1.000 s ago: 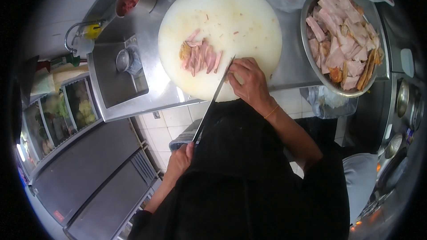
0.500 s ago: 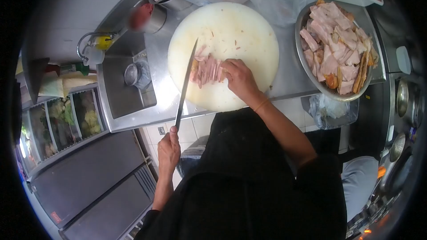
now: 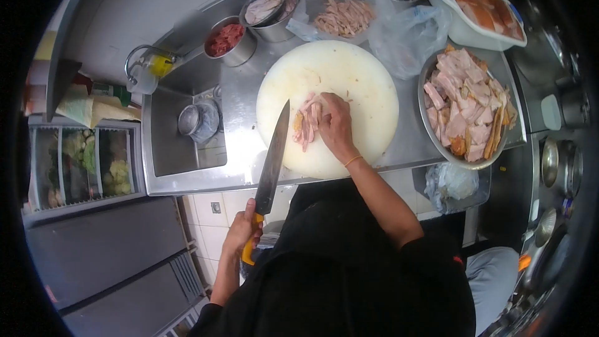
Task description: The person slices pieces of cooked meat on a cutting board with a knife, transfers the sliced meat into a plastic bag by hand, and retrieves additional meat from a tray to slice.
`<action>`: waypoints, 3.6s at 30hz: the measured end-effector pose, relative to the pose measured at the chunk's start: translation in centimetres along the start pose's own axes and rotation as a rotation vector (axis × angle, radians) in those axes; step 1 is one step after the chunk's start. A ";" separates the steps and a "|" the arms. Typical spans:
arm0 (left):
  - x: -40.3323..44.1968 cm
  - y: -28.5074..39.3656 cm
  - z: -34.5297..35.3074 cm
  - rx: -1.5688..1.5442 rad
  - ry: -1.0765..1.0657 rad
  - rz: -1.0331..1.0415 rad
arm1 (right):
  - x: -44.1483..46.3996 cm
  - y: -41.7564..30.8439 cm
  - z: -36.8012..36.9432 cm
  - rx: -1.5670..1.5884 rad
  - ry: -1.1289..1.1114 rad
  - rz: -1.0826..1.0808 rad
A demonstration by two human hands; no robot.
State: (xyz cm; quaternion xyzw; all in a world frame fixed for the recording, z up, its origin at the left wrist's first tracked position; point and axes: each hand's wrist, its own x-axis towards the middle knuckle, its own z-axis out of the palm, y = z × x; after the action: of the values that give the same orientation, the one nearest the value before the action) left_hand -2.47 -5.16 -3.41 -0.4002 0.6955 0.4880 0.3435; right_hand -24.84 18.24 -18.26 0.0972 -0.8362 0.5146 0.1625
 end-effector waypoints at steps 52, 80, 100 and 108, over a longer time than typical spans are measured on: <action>14.6 25.6 6.4 -0.787 -0.804 -0.095 | 31.6 12.8 3.8 -0.061 -0.346 -0.212; 3.6 13.6 3.2 -0.310 -0.390 0.013 | 8.1 10.2 -37.0 -0.886 0.058 0.393; 7.4 6.1 -1.6 -0.510 -0.452 0.137 | 5.7 -4.3 -32.8 0.090 0.059 0.515; 4.2 5.2 2.0 -0.567 -0.321 0.141 | 1.7 -3.9 -16.4 0.647 -0.376 0.580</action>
State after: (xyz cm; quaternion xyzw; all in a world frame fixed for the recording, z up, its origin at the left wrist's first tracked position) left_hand -8.78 -3.17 -5.55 -0.3487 0.4950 0.7414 0.2893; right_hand -22.29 31.11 -7.59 -0.0032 -0.6404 0.7465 -0.1808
